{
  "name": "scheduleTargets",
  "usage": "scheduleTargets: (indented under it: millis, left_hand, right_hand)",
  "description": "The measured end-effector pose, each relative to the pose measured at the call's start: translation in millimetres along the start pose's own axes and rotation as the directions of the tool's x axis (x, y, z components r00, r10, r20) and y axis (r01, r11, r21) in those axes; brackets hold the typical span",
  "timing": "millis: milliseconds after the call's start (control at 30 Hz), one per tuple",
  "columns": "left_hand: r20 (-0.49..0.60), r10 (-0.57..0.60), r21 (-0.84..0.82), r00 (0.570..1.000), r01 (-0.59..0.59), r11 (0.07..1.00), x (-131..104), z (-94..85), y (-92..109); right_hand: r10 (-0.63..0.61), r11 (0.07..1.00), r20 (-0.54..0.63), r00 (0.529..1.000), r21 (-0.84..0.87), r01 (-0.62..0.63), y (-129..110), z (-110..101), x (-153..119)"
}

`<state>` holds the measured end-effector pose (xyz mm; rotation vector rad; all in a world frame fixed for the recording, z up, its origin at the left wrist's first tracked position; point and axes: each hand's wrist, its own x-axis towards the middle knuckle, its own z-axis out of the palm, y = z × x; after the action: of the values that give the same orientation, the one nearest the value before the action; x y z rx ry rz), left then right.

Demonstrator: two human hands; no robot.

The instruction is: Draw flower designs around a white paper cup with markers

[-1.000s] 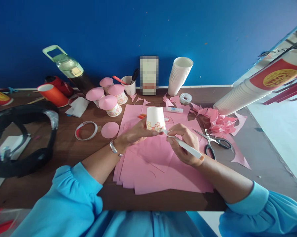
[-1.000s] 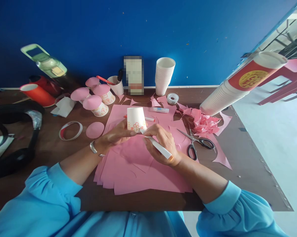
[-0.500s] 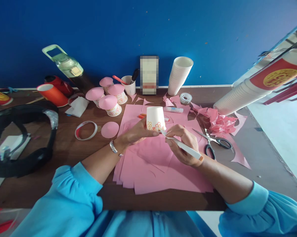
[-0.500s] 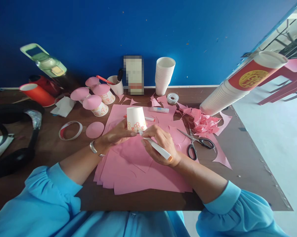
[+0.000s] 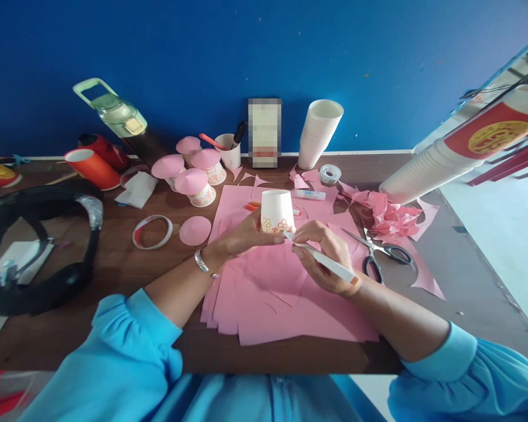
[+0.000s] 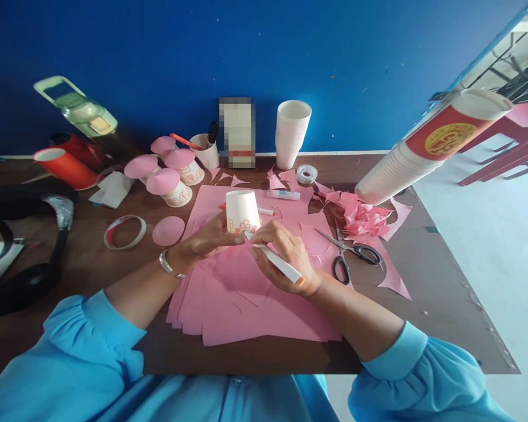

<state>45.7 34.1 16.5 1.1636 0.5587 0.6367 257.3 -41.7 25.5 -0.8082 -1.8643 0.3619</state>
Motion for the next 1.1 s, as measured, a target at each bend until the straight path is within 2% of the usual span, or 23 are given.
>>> scheduleTargets:
  millis: [267,400,500,700,833,933,1100]
  left_hand:
    - [0.005,-0.007,0.024,1.000,0.006,1.000,0.7,-0.2,-0.7]
    - [0.042,0.049,0.017,0.998,-0.050,0.999,2.2,-1.2,-1.8]
    - [0.024,0.040,0.020,0.999,-0.040,0.999,1.6,-4.2,-5.4]
    - [-0.016,0.028,-0.017,0.999,-0.029,0.999,1.2,-11.0,-18.3]
    - [-0.025,0.085,-0.061,0.996,-0.087,0.994,3.2,-11.2,-21.6]
    - [0.006,0.131,-0.079,0.991,-0.130,0.988,4.4,-9.3,-18.7]
    - [0.063,0.142,-0.129,0.988,-0.133,0.983,5.8,-6.5,-14.6]
  right_hand:
    - [-0.012,1.000,0.007,1.000,0.004,0.012,0.4,-1.1,-0.8]
    - [-0.030,0.999,-0.040,0.999,0.009,0.031,3.1,-2.6,-1.6]
    - [-0.050,0.999,-0.105,0.993,-0.020,0.048,8.0,-1.8,-1.8]
    - [0.104,0.990,-0.143,0.984,-0.082,-0.117,19.1,2.0,-4.9]
    - [0.107,0.988,-0.152,0.982,-0.095,-0.123,23.5,3.2,-6.2]
    - [0.084,0.991,-0.158,0.984,-0.092,-0.099,25.3,3.4,-5.9]
    - [0.062,0.993,-0.139,0.988,-0.092,-0.075,26.2,3.8,-5.6]
